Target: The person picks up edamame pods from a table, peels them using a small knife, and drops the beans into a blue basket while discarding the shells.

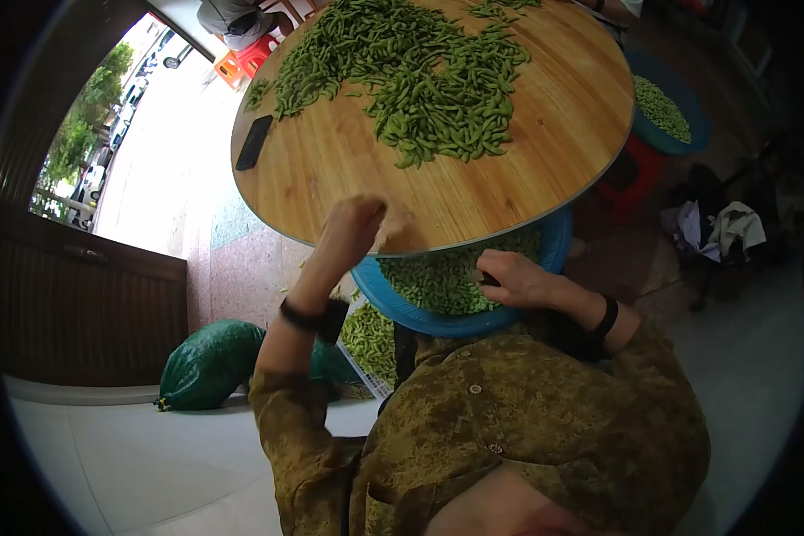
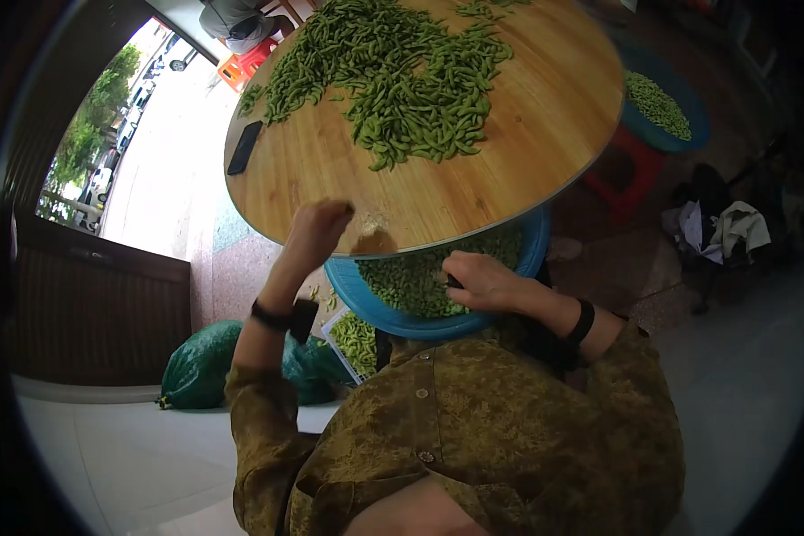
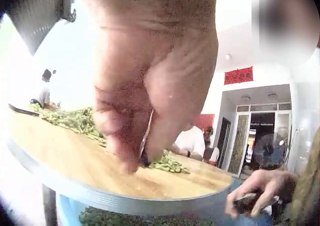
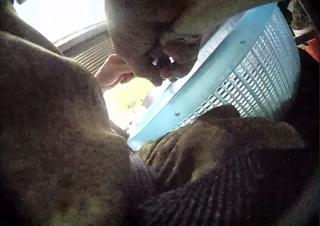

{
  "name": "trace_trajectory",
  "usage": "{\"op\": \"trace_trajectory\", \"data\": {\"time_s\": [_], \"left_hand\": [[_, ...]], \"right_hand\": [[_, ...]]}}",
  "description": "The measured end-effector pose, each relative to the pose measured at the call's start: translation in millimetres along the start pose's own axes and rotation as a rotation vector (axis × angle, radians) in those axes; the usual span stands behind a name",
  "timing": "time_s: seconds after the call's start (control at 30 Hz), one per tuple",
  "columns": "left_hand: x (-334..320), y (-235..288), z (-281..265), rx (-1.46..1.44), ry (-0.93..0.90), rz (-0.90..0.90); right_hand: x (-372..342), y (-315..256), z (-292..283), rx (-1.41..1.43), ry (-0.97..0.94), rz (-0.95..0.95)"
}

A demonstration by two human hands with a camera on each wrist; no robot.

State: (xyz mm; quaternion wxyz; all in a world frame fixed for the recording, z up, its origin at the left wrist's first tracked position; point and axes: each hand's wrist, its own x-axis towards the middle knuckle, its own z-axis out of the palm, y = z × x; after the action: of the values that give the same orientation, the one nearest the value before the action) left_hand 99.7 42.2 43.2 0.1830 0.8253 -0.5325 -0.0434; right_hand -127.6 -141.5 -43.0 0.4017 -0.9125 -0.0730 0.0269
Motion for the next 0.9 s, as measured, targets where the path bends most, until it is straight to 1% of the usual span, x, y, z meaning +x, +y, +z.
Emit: {"op": "trace_trajectory", "data": {"time_s": [0.03,0.07,0.1,0.13,0.17,0.2,0.27,0.3,0.37,0.4,0.43,0.47,0.5,0.53,0.6,0.63,0.67,0.7,0.73,0.8,0.83,0.9], "left_hand": [[24,-1,10,-0.052,0.029,0.003],[46,-9,29,-0.088,0.117,-0.031],[64,-15,47,-0.125,0.206,-0.069],[76,-16,57,-0.139,0.213,-0.077],[86,-17,65,-0.157,0.215,-0.136],[89,-14,67,-0.173,0.216,-0.196],[87,-13,66,-0.167,0.228,-0.19],[86,-12,64,-0.152,0.234,-0.171],[81,-21,64,-0.136,0.212,-0.188],[78,-27,65,-0.124,0.192,-0.202],[73,-36,70,-0.116,0.185,-0.193],[67,-44,74,-0.084,0.264,-0.175],[61,-44,72,-0.054,0.341,-0.156],[57,-44,69,-0.049,0.332,-0.145],[45,-39,64,-0.628,0.124,-0.361],[36,-26,59,-0.627,0.112,-0.355],[27,-9,55,-0.86,0.06,-0.334],[19,9,52,-1.095,0.008,-0.311],[11,25,52,-1.104,-0.001,-0.309],[-2,50,56,-1.37,-0.042,-0.345],[-4,56,59,-1.377,-0.042,-0.348],[-9,63,65,-1.467,-0.042,-0.321]], "right_hand": [[2,2,-1,0.055,0.021,0.03],[2,2,-3,0.106,0.038,0.061],[1,1,-3,0.098,0.027,0.066],[-1,0,-4,0.216,0.058,0.103],[-4,0,-5,0.332,0.087,0.138],[-6,3,-5,0.325,0.074,0.14],[-8,10,0,0.395,0.225,0.082],[-8,7,-3,0.4,0.222,0.081],[-8,-1,-15,0.743,0.117,0.212],[-7,-1,-17,0.75,0.126,0.209],[-5,-2,-19,0.86,0.077,0.22],[-4,-1,-20,0.971,0.029,0.23],[-2,-1,-18,0.981,0.043,0.225],[1,0,-16,1.011,0.043,0.2],[6,-5,-15,1.046,0.054,0.179],[7,-14,-16,1.125,0.111,0.169],[9,-20,-16,1.202,0.168,0.16],[11,-22,-15,1.203,0.179,0.169],[13,-24,-15,1.235,0.198,0.141],[15,-27,-14,1.292,0.223,0.116],[15,-24,-14,1.29,0.221,0.124],[16,-19,-12,1.239,0.138,0.076]]}}
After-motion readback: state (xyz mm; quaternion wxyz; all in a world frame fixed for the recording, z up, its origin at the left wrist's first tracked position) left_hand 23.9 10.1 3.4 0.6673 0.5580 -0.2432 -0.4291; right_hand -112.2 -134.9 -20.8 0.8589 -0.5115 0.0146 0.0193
